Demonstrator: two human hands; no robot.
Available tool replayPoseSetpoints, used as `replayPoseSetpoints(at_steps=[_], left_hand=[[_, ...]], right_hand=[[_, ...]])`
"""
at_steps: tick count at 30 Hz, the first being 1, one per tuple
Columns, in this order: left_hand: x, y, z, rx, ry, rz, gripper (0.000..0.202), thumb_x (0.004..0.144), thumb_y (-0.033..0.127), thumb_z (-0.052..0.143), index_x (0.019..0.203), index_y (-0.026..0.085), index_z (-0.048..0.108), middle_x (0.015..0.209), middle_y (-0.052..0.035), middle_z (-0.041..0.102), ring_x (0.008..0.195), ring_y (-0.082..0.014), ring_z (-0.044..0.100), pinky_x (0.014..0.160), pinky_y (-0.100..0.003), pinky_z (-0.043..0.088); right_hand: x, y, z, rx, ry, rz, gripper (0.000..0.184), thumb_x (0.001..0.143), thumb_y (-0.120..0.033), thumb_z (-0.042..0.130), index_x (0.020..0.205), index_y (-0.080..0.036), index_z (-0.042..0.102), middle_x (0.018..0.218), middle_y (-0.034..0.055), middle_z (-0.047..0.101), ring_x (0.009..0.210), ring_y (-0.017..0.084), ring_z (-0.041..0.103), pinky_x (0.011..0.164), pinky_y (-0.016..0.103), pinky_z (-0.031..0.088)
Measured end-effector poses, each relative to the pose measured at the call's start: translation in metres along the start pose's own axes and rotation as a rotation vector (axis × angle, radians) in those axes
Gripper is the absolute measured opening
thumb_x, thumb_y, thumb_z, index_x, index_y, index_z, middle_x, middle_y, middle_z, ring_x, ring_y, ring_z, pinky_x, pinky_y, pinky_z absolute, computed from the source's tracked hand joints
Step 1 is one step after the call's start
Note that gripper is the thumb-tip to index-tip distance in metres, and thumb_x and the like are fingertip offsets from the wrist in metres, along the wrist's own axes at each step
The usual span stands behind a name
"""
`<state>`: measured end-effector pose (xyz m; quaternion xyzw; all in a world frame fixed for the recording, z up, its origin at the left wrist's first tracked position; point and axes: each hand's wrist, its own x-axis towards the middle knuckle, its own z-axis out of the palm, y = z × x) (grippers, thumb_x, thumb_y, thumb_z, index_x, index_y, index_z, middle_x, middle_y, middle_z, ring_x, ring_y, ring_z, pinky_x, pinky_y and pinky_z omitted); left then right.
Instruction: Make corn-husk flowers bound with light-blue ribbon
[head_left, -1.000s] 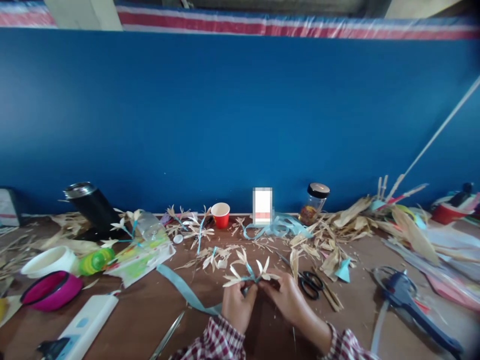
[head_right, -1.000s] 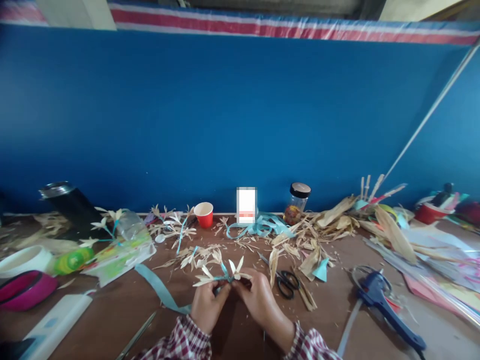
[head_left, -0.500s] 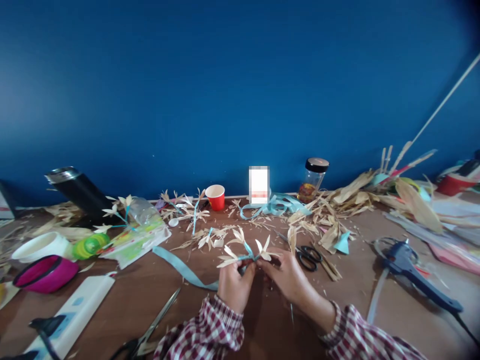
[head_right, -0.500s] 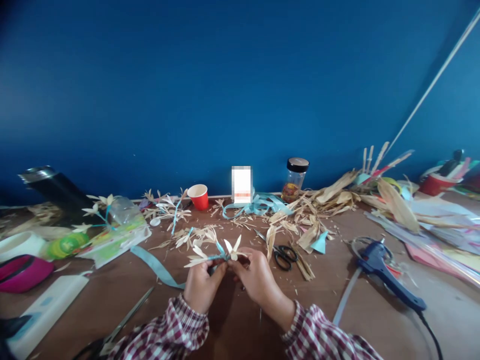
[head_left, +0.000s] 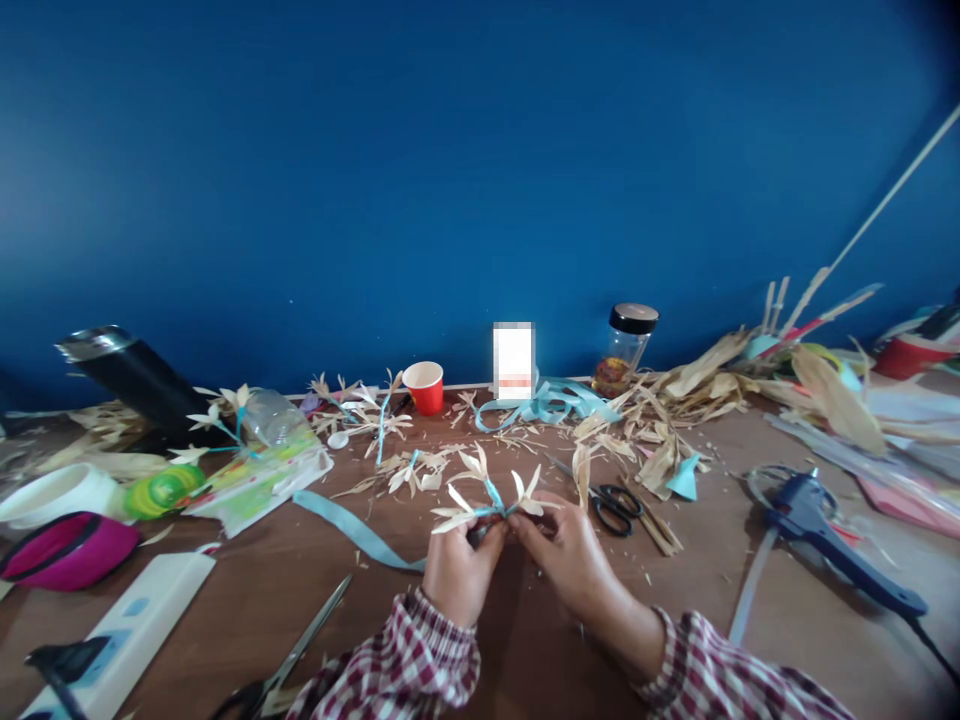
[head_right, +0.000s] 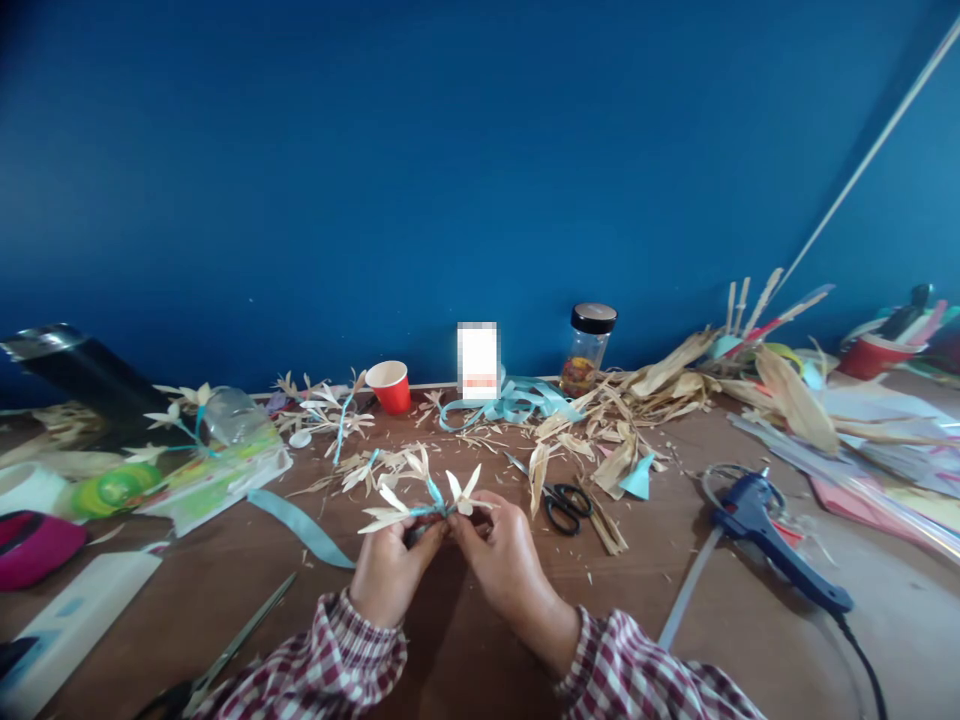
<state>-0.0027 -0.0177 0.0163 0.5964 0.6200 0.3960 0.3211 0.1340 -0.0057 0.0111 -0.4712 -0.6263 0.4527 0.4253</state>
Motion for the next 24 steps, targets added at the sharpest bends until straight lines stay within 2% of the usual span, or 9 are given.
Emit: replayPoseSetpoints(at_steps=[4,11,15,18,24], left_hand=[[0.003,0.0004,-0.0041,-0.035,-0.039,0.049,0.017,0.075,0.024,0.056,0.081,0.017,0.071,0.077,-0.0051,0.072,0.075,-0.0212,0.065,0.072,-0.031,0.048],[0.0061,0.0001,-0.0069,-0.163,-0.129,0.099,0.015,0.074,0.023,0.057,0.078,0.016,0.07,0.075,-0.0037,0.072,0.073,-0.0193,0.064,0.069,-0.027,0.048],[0.0058,0.0005,-0.0055,-0.13,-0.108,0.046,0.015,0.073,0.024,0.058,0.071,0.015,0.069,0.068,-0.0033,0.07,0.068,-0.0191,0.063,0.064,-0.026,0.047],[0.0052,0.0013,-0.0047,-0.125,-0.096,0.006,0.018,0.074,0.025,0.056,0.075,0.015,0.071,0.07,-0.0037,0.071,0.069,-0.0193,0.063,0.065,-0.027,0.047],[0.0057,0.0002,-0.0035,-0.151,-0.077,0.033,0.017,0.075,0.024,0.057,0.079,0.015,0.071,0.074,-0.0037,0.072,0.072,-0.0188,0.063,0.07,-0.027,0.047]], right_hand=[[0.0,0.002,-0.0008,0.0,0.009,0.02,0.017,0.081,-0.027,0.054,0.077,-0.013,0.063,0.073,0.0038,0.064,0.068,0.015,0.058,0.058,0.021,0.043],[0.0017,-0.0019,-0.0035,-0.014,0.01,0.1,0.023,0.081,-0.033,0.053,0.08,-0.014,0.065,0.068,0.0039,0.063,0.051,0.011,0.051,0.045,0.02,0.039],[0.0018,-0.003,-0.0037,-0.068,0.014,0.042,0.022,0.081,-0.033,0.052,0.078,-0.014,0.065,0.069,0.0048,0.064,0.061,0.015,0.056,0.051,0.021,0.042],[0.0012,-0.0041,-0.004,-0.131,0.025,-0.003,0.02,0.082,-0.029,0.052,0.074,-0.015,0.064,0.067,0.0046,0.063,0.066,0.016,0.057,0.054,0.021,0.041],[0.0014,-0.0059,-0.0047,-0.141,0.02,-0.04,0.019,0.083,-0.024,0.05,0.07,-0.014,0.06,0.07,0.0037,0.062,0.065,0.015,0.055,0.058,0.021,0.04]])
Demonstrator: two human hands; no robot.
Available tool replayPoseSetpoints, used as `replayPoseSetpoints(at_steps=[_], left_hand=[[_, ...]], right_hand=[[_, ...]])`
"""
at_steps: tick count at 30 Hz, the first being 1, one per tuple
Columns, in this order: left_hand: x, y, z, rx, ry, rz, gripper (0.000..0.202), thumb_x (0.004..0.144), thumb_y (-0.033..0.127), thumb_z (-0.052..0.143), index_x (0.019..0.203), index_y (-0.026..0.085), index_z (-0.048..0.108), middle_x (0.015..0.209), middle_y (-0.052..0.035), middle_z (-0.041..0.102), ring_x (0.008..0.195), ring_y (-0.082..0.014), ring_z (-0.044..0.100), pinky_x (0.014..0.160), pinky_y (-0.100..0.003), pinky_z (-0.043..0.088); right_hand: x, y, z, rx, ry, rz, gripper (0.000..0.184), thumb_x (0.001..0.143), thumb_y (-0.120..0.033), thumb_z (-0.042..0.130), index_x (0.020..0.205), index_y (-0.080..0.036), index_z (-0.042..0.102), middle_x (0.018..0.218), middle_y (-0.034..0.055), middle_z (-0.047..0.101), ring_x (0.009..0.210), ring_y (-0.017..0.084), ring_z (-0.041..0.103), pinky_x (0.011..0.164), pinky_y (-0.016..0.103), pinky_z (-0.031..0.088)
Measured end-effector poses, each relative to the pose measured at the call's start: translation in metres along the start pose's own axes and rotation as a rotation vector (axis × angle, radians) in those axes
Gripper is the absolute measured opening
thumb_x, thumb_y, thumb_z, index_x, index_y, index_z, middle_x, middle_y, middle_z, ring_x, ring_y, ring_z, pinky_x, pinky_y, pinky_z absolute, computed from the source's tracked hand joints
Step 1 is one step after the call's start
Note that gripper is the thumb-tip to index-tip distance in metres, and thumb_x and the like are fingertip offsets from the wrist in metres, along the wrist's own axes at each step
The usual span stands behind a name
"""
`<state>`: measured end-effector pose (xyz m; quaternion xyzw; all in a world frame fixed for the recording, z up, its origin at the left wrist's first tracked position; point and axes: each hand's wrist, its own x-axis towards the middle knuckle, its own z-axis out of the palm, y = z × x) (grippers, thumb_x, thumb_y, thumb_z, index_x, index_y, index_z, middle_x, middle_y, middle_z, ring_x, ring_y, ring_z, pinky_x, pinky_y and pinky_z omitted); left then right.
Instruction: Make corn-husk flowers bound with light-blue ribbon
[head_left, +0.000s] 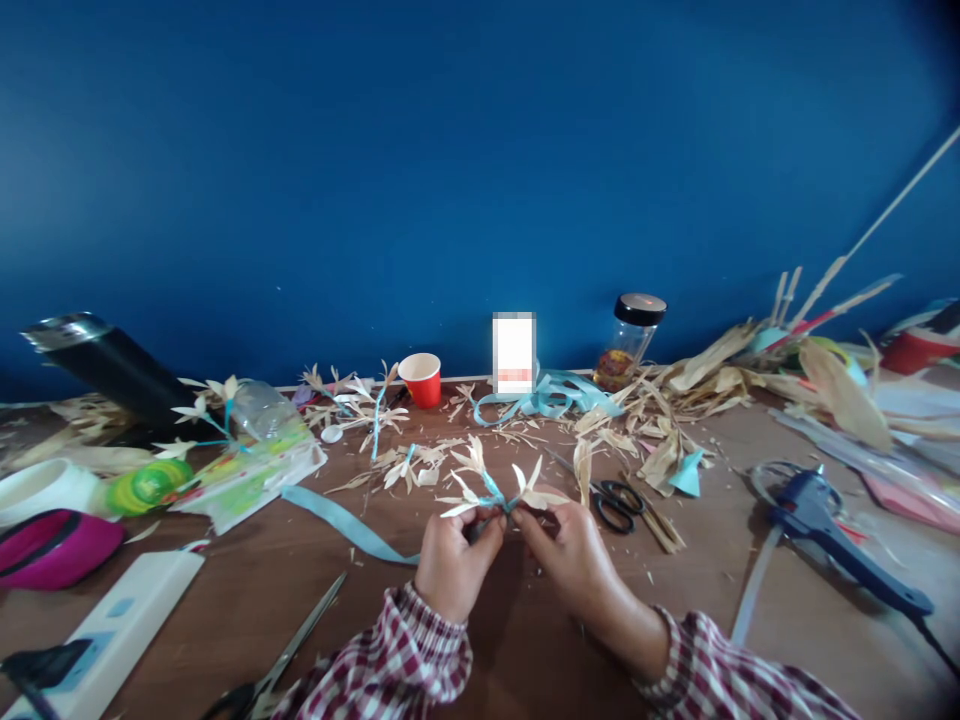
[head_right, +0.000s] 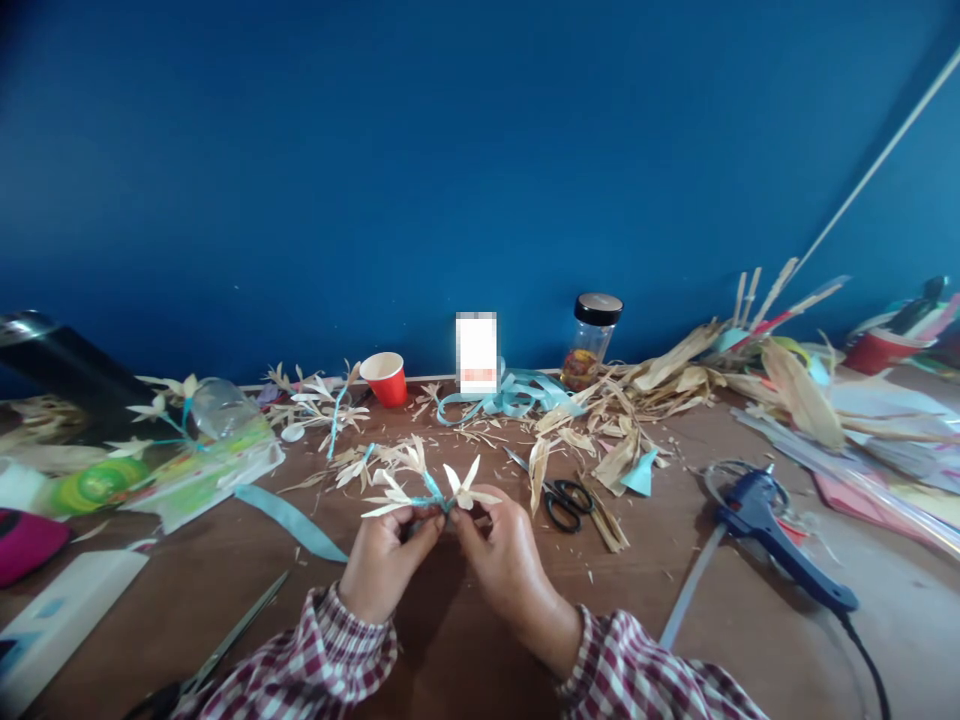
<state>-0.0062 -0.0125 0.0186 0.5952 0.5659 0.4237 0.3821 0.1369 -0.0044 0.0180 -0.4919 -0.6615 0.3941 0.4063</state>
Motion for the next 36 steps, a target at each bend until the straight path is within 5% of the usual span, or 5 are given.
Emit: replayPoseSetpoints(at_steps=[14,36], left_hand=[[0.001,-0.009,0.003,-0.047,0.113,-0.019,0.016,0.071,0.028,0.061,0.069,0.015,0.069,0.07,-0.0053,0.07,0.069,-0.0191,0.063,0.064,-0.026,0.048],[0.001,-0.01,0.006,-0.048,0.103,-0.025,0.013,0.071,0.026,0.061,0.067,0.016,0.068,0.068,-0.0027,0.07,0.067,-0.0176,0.063,0.063,-0.025,0.048]], right_hand=[[0.001,0.005,0.003,0.12,-0.003,0.077,0.016,0.081,-0.029,0.052,0.075,-0.015,0.06,0.066,0.0013,0.058,0.054,0.012,0.051,0.049,0.02,0.04],[0.001,0.008,0.005,0.253,-0.015,0.163,0.02,0.077,-0.034,0.058,0.079,-0.014,0.06,0.061,-0.0012,0.055,0.051,0.011,0.046,0.046,0.02,0.04]])
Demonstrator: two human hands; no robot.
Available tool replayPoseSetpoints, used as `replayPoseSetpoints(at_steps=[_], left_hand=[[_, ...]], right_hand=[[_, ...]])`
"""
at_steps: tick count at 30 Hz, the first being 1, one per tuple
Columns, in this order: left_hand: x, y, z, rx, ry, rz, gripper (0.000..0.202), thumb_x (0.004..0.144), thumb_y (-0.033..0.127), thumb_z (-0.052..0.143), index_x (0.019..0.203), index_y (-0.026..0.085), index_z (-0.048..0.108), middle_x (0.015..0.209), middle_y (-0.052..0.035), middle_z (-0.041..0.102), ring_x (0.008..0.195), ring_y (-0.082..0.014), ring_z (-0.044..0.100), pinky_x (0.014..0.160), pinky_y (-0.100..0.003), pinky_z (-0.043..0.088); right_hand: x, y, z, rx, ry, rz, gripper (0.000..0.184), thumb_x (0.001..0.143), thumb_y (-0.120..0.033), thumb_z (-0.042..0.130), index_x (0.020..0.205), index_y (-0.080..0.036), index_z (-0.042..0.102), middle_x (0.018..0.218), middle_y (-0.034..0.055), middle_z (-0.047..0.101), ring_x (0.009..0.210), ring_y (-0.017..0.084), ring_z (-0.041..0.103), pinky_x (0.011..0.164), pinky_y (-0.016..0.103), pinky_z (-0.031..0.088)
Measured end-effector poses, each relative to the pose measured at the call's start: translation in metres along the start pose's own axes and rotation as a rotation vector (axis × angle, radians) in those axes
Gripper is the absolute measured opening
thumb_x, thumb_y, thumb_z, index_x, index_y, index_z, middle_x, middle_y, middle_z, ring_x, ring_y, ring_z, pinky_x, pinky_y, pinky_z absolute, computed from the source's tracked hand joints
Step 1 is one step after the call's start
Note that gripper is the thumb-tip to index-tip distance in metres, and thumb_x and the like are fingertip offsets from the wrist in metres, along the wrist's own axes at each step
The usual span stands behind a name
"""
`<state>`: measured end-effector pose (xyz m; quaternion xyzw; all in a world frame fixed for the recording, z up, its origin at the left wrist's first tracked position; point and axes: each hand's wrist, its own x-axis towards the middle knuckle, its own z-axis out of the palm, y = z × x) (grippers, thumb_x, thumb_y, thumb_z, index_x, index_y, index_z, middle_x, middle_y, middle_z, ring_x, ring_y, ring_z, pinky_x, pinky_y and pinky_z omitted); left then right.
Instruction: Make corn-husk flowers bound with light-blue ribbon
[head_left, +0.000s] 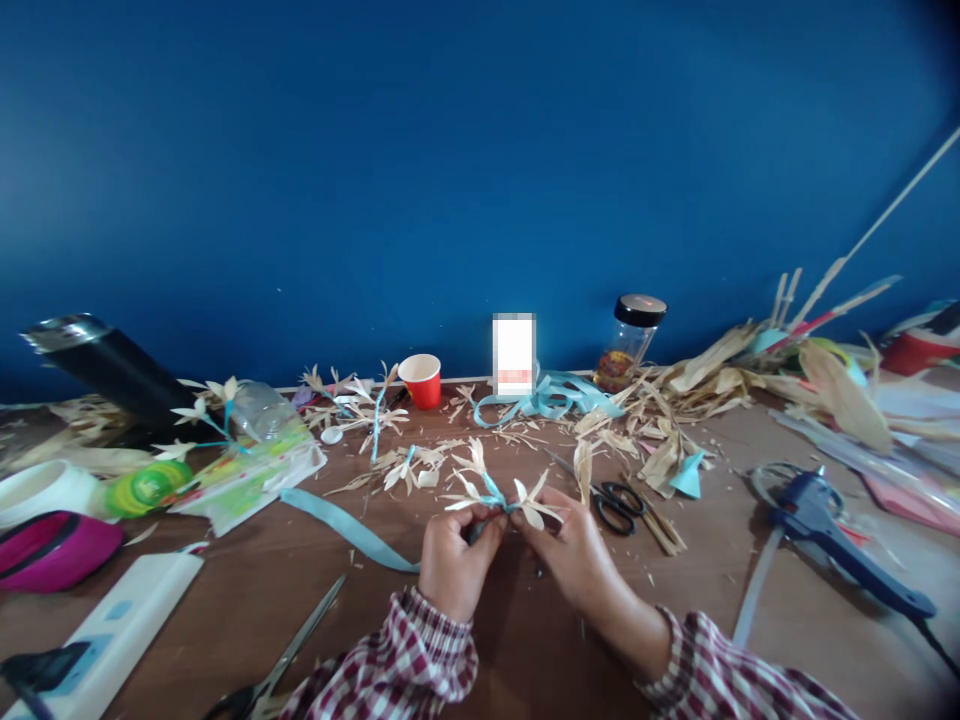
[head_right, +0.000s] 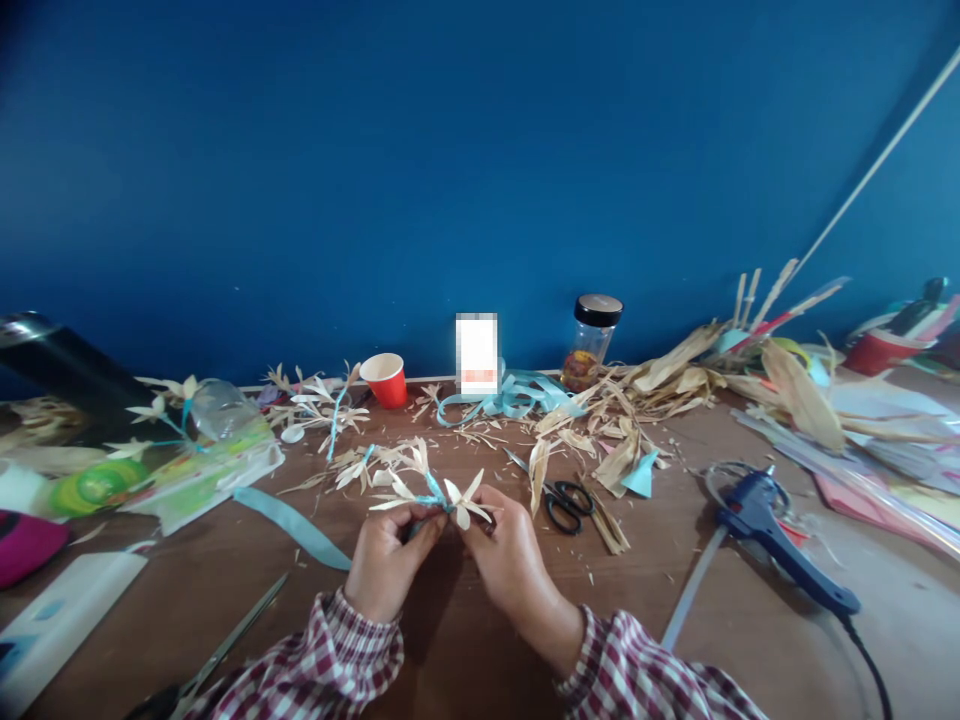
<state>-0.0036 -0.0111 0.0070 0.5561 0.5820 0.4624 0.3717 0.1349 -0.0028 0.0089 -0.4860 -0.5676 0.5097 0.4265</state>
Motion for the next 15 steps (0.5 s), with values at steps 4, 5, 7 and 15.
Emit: replayPoseSetpoints(at_steps=[4,5,7,15], left_hand=[[0.0003,0.0014,-0.0006,0.011,0.001,-0.006,0.013,0.071,0.025,0.061,0.069,0.015,0.068,0.068,-0.0027,0.07,0.066,-0.0173,0.062,0.063,-0.024,0.047],[0.0004,0.0015,-0.0008,0.017,0.002,-0.012,0.014,0.071,0.026,0.061,0.07,0.015,0.068,0.068,-0.0031,0.07,0.066,-0.0176,0.062,0.063,-0.025,0.047],[0.0004,0.0017,-0.0011,0.03,0.003,-0.02,0.015,0.071,0.027,0.062,0.07,0.014,0.069,0.068,-0.0041,0.071,0.066,-0.0184,0.062,0.062,-0.025,0.047],[-0.0013,0.0041,-0.0013,0.038,-0.037,-0.02,0.018,0.073,0.029,0.06,0.071,0.015,0.069,0.07,-0.0038,0.071,0.067,-0.0187,0.062,0.065,-0.026,0.046]], right_hand=[[0.0004,-0.0012,-0.001,-0.083,-0.002,-0.066,0.013,0.08,-0.024,0.054,0.083,-0.015,0.062,0.068,0.0013,0.06,0.06,0.013,0.052,0.054,0.022,0.043],[0.0007,-0.0021,-0.0013,-0.106,-0.004,-0.093,0.012,0.079,-0.021,0.053,0.083,-0.015,0.063,0.071,0.0021,0.062,0.065,0.015,0.054,0.059,0.022,0.044],[0.0011,-0.004,-0.0019,-0.136,-0.018,-0.143,0.013,0.079,-0.016,0.052,0.084,-0.015,0.065,0.077,0.0029,0.064,0.073,0.016,0.057,0.067,0.024,0.045],[-0.0005,-0.0058,-0.0014,-0.128,-0.039,-0.151,0.019,0.079,-0.012,0.048,0.088,-0.015,0.065,0.082,0.0039,0.065,0.076,0.016,0.059,0.07,0.024,0.045]])
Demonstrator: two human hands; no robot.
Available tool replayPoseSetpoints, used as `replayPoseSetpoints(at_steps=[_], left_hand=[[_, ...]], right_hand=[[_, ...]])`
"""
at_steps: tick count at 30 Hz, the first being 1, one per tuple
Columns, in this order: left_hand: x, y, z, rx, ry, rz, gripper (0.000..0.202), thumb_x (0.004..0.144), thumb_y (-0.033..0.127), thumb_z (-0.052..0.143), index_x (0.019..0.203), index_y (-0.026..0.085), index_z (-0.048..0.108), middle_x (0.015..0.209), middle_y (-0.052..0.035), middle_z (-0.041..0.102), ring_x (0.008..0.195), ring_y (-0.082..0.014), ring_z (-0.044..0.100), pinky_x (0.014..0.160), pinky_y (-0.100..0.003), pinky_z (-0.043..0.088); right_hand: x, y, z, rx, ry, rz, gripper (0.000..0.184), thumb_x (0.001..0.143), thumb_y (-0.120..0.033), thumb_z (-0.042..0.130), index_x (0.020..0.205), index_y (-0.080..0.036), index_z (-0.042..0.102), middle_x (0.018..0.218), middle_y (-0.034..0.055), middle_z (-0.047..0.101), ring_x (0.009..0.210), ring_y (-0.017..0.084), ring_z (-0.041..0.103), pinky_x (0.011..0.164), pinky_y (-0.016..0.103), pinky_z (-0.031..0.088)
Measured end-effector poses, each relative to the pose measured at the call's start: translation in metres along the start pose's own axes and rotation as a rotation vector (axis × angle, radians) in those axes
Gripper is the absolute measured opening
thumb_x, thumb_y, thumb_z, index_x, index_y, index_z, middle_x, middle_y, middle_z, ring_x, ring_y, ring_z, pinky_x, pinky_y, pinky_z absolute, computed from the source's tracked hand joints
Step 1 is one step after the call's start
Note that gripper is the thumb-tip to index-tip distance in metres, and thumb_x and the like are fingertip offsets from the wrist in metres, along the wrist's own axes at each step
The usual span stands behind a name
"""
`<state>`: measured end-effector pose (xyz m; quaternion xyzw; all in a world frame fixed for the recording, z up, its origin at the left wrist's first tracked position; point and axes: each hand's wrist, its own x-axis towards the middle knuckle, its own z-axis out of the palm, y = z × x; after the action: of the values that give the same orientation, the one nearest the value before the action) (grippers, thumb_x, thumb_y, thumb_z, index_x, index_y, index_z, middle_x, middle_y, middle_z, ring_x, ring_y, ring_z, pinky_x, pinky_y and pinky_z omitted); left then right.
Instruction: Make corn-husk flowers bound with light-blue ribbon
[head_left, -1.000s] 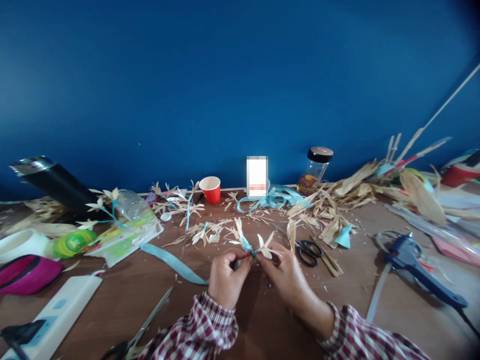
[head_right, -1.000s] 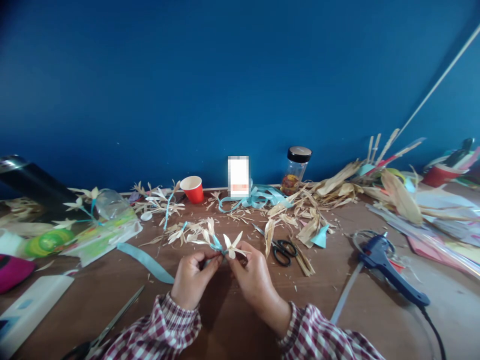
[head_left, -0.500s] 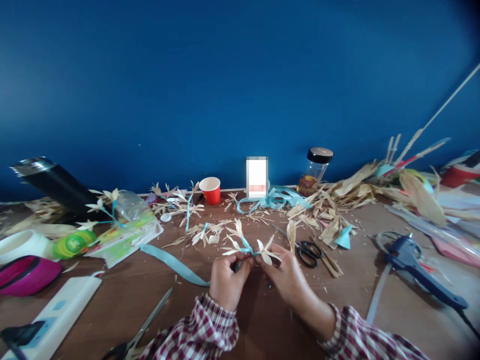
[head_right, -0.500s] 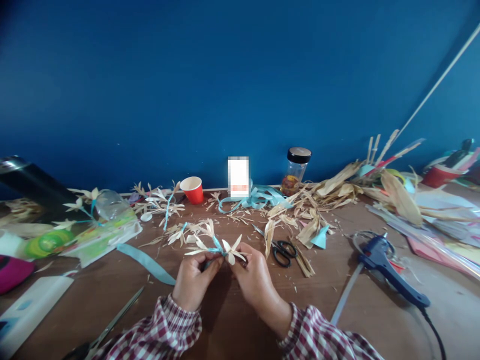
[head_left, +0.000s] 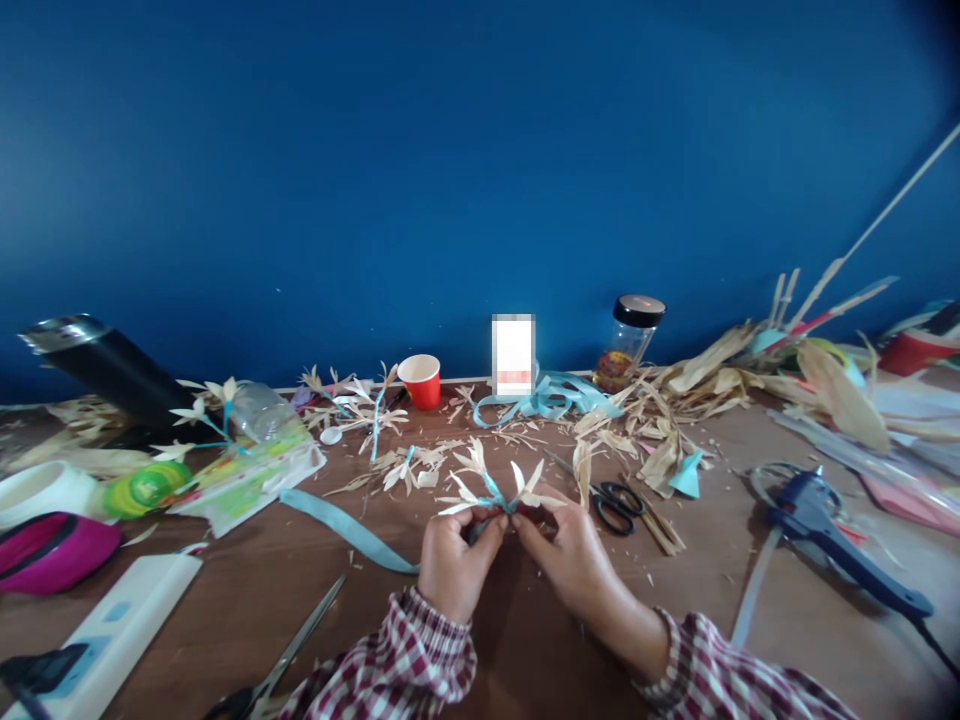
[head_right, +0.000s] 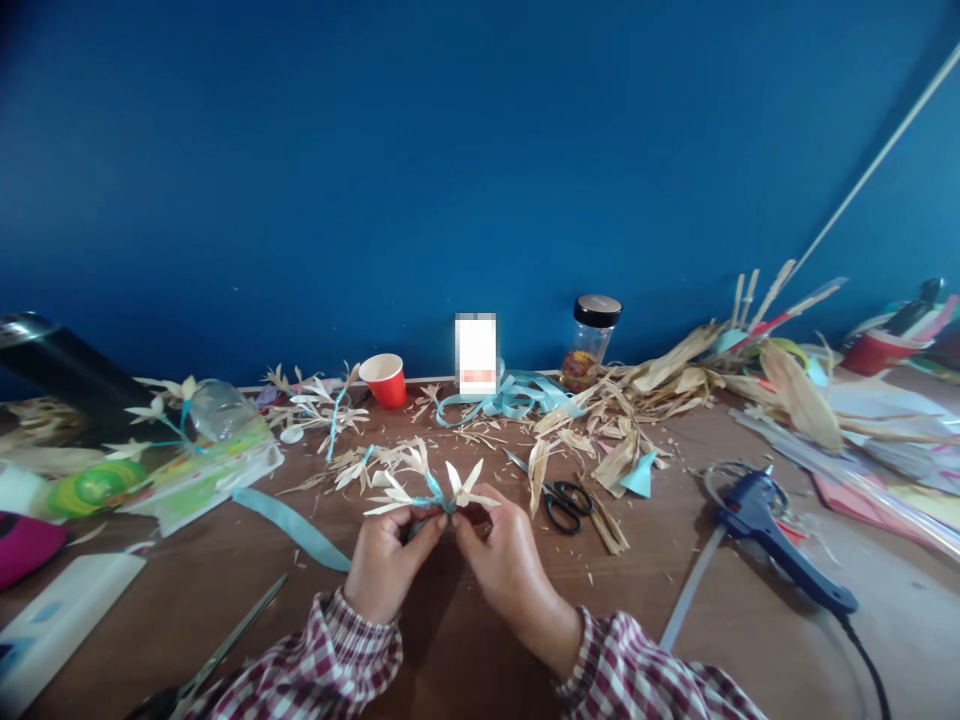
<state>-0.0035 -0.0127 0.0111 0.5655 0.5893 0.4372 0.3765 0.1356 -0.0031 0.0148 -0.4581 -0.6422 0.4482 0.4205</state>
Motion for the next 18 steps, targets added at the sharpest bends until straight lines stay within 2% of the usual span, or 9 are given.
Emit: replayPoseSetpoints(at_steps=[8,18], left_hand=[[0.0012,-0.001,0.0006,-0.039,-0.001,-0.011,0.018,0.072,0.03,0.06,0.07,0.014,0.069,0.069,-0.0045,0.071,0.066,-0.0187,0.061,0.064,-0.026,0.046],[0.0021,-0.0017,-0.0008,-0.018,0.019,0.009,0.02,0.073,0.031,0.061,0.064,0.015,0.068,0.062,-0.0029,0.069,0.064,-0.0179,0.06,0.062,-0.025,0.045]], right_hand=[[0.0008,0.009,0.0011,-0.036,0.018,0.021,0.012,0.079,-0.017,0.05,0.078,-0.015,0.061,0.073,0.0023,0.061,0.071,0.016,0.058,0.066,0.025,0.045],[0.0016,0.0067,0.0024,0.047,0.022,0.006,0.01,0.076,-0.013,0.051,0.077,-0.015,0.06,0.077,0.002,0.059,0.072,0.015,0.057,0.067,0.023,0.046]])
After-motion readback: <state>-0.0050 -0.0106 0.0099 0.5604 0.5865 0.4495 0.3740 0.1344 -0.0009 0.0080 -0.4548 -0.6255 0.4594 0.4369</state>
